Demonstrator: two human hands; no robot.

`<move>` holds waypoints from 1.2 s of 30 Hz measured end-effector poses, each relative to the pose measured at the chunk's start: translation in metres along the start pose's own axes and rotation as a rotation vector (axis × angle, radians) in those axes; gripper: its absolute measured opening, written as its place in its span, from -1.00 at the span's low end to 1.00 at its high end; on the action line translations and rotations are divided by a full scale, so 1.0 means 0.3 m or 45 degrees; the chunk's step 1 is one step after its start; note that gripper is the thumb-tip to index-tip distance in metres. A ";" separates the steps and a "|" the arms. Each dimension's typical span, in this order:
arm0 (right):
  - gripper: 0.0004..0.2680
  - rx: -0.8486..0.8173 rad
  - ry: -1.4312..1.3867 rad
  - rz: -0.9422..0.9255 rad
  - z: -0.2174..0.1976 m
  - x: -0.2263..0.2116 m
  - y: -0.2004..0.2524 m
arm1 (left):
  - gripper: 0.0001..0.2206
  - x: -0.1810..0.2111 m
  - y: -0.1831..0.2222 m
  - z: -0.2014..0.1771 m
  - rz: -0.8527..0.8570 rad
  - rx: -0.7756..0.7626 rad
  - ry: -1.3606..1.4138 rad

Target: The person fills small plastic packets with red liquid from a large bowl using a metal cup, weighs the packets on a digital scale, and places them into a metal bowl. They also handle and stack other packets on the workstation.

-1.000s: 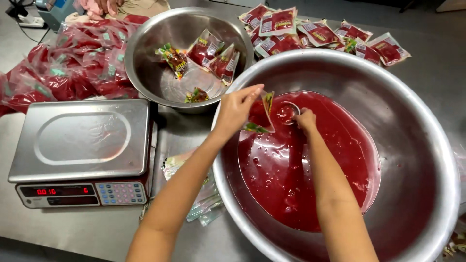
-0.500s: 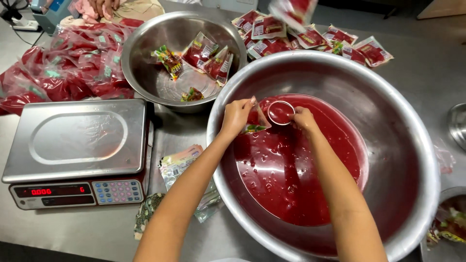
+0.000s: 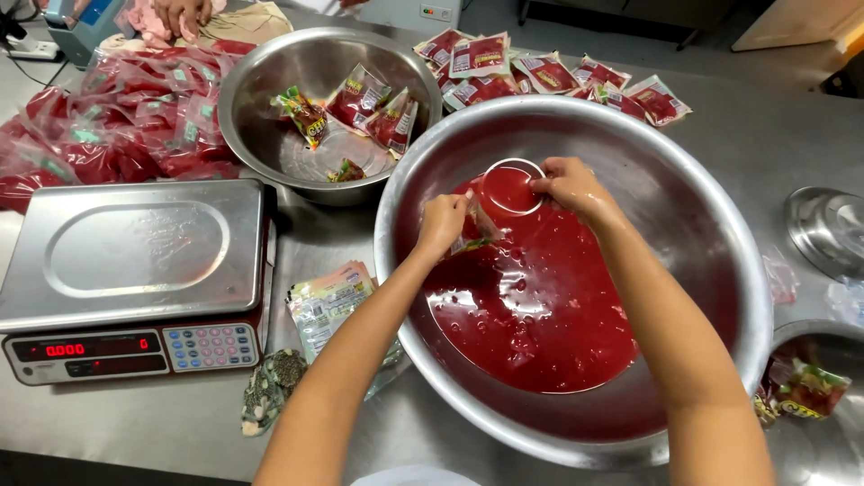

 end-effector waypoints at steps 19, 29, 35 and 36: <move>-0.88 0.237 1.325 -0.591 0.019 -0.146 0.382 | -0.71 0.005 0.056 -0.009 0.033 0.064 -0.035; -0.68 -0.174 0.792 -0.569 0.113 -0.225 0.644 | -0.51 0.187 0.251 -0.012 0.276 0.081 0.024; -0.77 -0.126 0.973 -0.649 0.004 -0.115 0.597 | -0.49 0.240 0.382 -0.011 0.413 0.046 -0.011; -0.74 -0.125 1.197 -0.569 -0.024 -0.054 0.573 | -0.44 0.249 0.423 -0.008 0.265 -0.091 0.061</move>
Point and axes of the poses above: each hand's wrist, its own y-axis away from the middle knuckle, its own z-axis out of the palm, x = y × z, the point moved 5 cm from there along -y, towards the middle knuckle, and after that the axes turned 8 degrees about -z, right-handed, at the moved point
